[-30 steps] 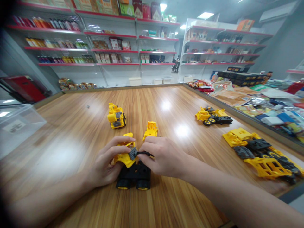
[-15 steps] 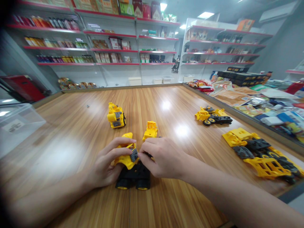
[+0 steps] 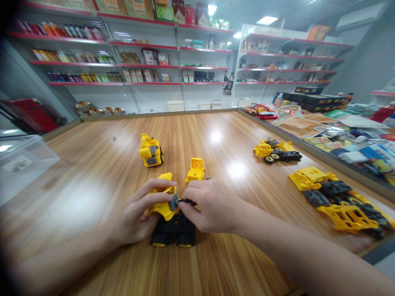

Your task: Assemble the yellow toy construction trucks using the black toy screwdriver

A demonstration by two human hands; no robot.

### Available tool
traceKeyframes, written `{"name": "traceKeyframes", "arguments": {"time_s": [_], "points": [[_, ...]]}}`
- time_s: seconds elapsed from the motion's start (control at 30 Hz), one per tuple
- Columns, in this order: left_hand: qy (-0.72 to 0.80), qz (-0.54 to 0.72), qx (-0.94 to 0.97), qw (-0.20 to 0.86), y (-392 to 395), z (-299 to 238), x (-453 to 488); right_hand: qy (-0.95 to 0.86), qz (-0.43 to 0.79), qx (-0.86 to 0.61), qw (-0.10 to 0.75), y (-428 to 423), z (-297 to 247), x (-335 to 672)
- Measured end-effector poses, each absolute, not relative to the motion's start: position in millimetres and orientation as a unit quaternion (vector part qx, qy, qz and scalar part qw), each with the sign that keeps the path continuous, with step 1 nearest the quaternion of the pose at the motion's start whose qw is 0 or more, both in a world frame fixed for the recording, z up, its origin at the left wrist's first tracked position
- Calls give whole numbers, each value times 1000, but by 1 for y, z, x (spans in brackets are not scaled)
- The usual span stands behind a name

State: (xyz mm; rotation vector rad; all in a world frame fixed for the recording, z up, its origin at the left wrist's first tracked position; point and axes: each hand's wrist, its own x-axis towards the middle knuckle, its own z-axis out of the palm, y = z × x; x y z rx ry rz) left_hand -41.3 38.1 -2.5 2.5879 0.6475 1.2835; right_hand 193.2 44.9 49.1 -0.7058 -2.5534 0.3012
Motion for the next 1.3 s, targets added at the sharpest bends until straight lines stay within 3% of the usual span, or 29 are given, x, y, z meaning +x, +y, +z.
{"name": "traceKeyframes", "arguments": {"time_s": [0.57, 0.8, 1.03, 1.3], "points": [[212, 435, 870, 96, 38, -3, -41, -924, 129, -247, 264, 44, 49, 194], [214, 434, 870, 97, 38, -3, -41, -933, 113, -246, 236, 45, 50, 193], [206, 435, 871, 96, 37, -3, -42, -921, 129, -236, 281, 46, 50, 193], [204, 435, 871, 100, 38, -2, -42, -924, 131, -254, 256, 44, 49, 194]]}}
